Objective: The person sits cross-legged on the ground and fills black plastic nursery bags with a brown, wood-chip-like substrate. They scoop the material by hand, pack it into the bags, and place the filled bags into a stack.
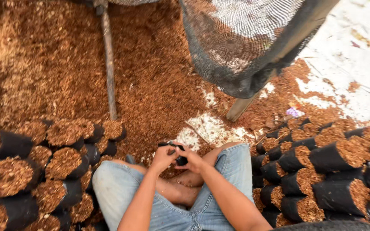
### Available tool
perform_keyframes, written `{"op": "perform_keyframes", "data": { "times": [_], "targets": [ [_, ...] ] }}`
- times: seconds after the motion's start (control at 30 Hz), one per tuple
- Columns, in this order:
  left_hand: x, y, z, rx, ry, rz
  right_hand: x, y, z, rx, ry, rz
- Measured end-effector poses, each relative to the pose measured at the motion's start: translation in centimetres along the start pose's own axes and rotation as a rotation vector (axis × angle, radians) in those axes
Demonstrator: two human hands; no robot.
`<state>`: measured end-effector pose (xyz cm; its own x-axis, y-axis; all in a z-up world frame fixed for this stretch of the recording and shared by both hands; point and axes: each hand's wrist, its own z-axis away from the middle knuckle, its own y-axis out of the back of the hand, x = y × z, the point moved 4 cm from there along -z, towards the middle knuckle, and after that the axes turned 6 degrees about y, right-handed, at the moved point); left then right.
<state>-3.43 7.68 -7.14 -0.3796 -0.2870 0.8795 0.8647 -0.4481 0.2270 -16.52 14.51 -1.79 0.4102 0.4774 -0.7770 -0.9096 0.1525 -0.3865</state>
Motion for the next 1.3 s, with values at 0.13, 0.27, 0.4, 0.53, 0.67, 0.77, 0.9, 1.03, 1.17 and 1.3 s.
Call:
{"op": "perform_keyframes", "data": {
  "times": [0.13,0.27,0.4,0.53,0.67,0.77,0.9,1.03,1.17,1.3],
  "targets": [
    [-0.4,-0.8,0.2,-0.113,0.002,0.207,1.2,0.9,-0.9,-0.001,0.027,-0.058],
    [-1.4,-0.3,-0.8,-0.064,0.016,0.207,-0.2,-0.6,1.2,-0.013,0.076,-0.087],
    [-1.5,-0.6,-0.9,-0.064,0.069,0.295,-1.2,-1.0,2.4,-0.077,0.156,-0.078],
    [-0.3,-0.4,0.4,-0.04,0.105,0.437,-1.3,-0.5,2.0,-0.039,0.16,-0.063],
    [2.8,0.4,2.4,-0.115,0.0,0.237,-0.9,0.9,0.7,0.037,0.154,-0.071],
    [7.7,1.1,6.3,0.018,0.031,0.11,-1.7,1.9,0.8,0.18,0.192,-0.068],
    [7.3,5.6,6.3,0.441,-0.03,0.087,-6.8,4.0,4.0,0.586,0.24,-0.404],
    [9.8,7.6,8.7,0.479,-0.154,-0.023,-6.1,6.6,2.1,0.508,0.249,-0.746],
    [8.4,4.3,7.6,-0.005,-0.003,-0.179,-3.3,2.2,2.2,0.001,-0.024,0.004],
    [7.0,3.7,6.0,-0.14,-0.07,-0.171,0.9,2.4,-2.0,-0.265,0.111,0.205]
  ]
}}
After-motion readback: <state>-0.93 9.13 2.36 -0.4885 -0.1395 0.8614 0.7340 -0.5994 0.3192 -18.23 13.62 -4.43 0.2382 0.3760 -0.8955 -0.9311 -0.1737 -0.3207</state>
